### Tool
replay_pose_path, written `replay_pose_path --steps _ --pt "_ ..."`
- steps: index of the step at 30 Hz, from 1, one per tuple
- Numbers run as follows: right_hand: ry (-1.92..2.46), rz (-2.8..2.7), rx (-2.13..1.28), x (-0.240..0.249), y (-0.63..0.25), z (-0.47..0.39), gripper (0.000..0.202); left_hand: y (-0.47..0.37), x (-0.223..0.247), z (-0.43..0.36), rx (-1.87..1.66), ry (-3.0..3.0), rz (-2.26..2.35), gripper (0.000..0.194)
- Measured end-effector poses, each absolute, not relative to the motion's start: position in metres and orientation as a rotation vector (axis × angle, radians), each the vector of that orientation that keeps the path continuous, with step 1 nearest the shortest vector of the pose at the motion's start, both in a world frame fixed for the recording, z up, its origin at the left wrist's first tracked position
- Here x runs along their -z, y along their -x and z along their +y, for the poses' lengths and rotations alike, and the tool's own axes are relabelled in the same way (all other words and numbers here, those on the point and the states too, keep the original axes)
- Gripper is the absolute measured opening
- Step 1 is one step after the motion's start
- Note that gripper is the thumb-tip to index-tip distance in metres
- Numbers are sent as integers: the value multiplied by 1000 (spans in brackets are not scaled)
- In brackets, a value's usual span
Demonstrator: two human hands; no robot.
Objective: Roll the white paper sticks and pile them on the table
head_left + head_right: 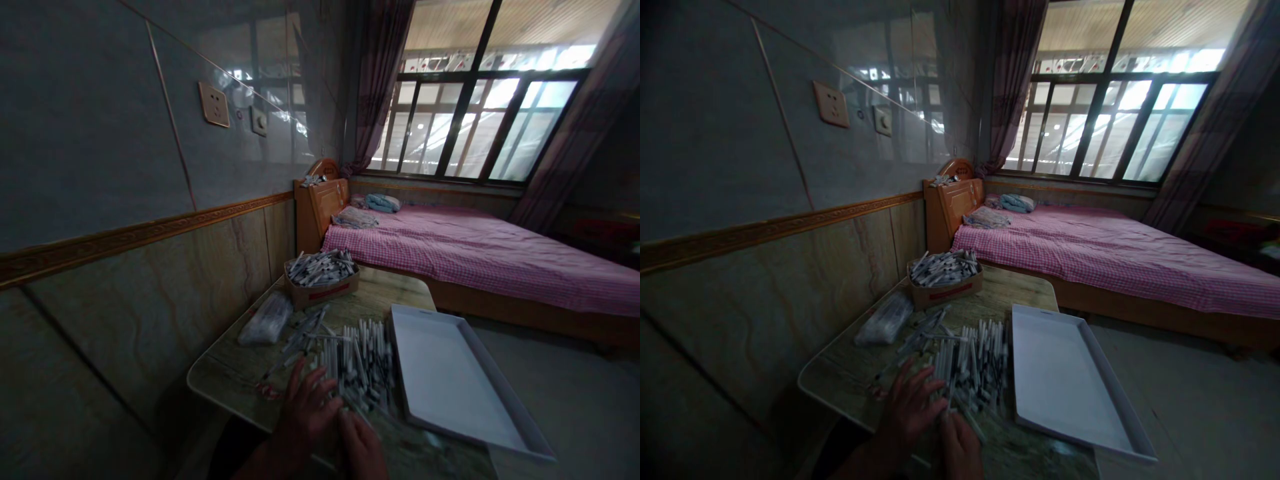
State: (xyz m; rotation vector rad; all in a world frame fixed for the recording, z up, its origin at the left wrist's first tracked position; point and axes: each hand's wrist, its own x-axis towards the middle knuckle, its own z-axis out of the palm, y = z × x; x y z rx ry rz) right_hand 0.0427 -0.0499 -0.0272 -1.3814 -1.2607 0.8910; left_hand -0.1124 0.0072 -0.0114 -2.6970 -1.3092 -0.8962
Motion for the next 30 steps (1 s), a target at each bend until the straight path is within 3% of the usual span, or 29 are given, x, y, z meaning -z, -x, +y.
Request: replay_pose_path --steps 5,7,10,14,18,27,30 --pt "1234 -999 -1328 26 -45 -38 54 115 8 14 1281 2687 -1411 31" --pt "1179 -870 -1456 26 -48 -38 58 115 5 18 1705 2476 -1776 35" --pt "1157 -857 -1572 24 -50 -38 62 111 4 19 2488 2105 -2383 55" --pt "1175 -1022 -1627 16 -45 -34 64 105 6 16 3269 2101 -2492 69" --pt "1263 -1161 -1496 6 -40 -27 68 101 4 16 3371 2008 -2492 57" --pt "1517 -1590 -586 3 -46 -29 44 86 -1 14 3229 1762 -2476 54" --pt "1516 -1556 -611 2 -45 -28 42 83 -1 14 3228 1626 -2483 54"
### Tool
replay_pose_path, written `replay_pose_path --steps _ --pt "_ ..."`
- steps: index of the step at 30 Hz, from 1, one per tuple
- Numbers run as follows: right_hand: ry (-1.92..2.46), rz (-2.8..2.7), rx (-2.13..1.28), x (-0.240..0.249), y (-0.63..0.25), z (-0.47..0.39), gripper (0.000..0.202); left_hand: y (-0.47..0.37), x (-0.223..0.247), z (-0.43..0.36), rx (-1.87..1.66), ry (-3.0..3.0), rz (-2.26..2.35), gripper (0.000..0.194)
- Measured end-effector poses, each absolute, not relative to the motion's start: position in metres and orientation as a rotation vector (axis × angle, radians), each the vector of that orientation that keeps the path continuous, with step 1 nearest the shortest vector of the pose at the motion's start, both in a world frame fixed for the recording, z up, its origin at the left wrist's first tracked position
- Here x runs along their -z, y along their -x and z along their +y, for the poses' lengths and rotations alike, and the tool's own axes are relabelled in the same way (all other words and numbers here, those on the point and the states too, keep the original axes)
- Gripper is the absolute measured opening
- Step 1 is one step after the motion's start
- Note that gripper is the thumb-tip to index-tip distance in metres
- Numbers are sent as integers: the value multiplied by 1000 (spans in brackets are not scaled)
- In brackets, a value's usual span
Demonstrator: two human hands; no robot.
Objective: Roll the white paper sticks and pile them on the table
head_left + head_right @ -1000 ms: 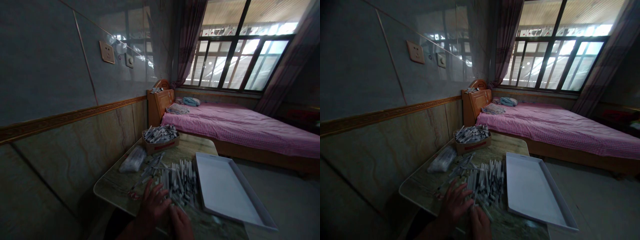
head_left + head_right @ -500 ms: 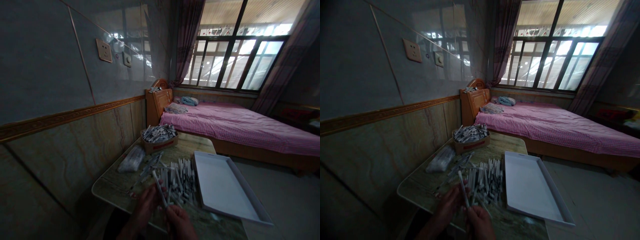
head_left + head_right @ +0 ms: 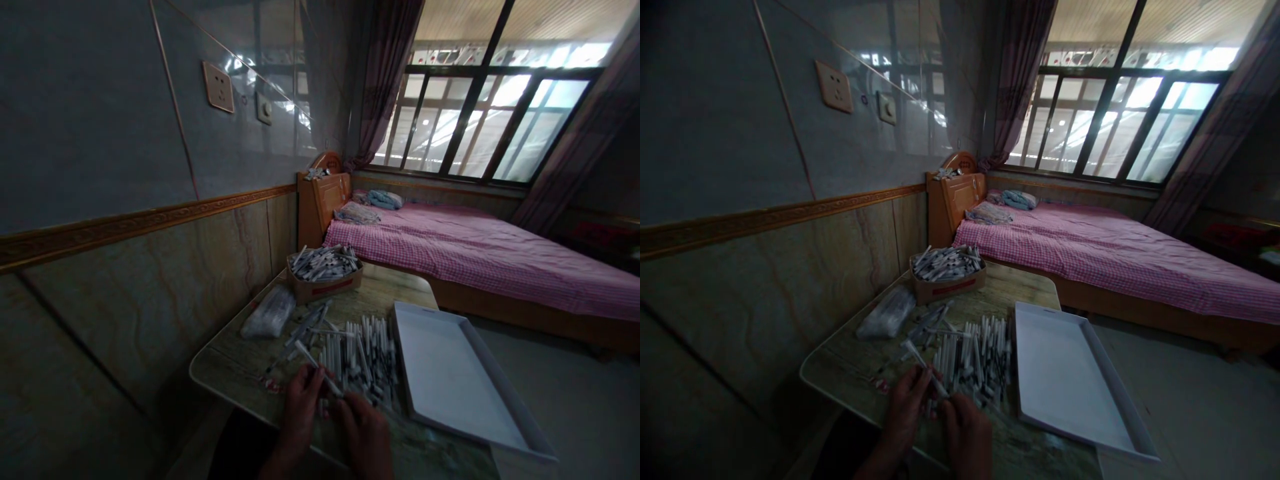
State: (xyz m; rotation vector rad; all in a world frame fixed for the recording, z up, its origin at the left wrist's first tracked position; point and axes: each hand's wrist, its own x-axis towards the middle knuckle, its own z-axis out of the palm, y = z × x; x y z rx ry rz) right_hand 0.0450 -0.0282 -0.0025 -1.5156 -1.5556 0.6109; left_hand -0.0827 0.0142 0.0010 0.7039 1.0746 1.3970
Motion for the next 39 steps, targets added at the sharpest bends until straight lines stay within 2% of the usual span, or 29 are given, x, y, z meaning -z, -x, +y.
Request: replay_pose_path --steps 7,20,28,36,39 --pt "1499 -1390 -917 -7 -48 -24 53 81 8 17 -1439 -606 1036 55" --pt "1506 -1323 -829 -1 -49 -25 54 83 9 13 -1410 -670 970 51" --pt "1482 -1184 -960 -4 -48 -26 50 85 6 13 -1394 -626 919 54" --pt "1449 -1224 -882 6 -53 -25 35 83 7 14 -1391 -620 945 54" --pt "1438 -1218 -849 10 -55 -27 35 82 4 13 -1404 -616 950 54"
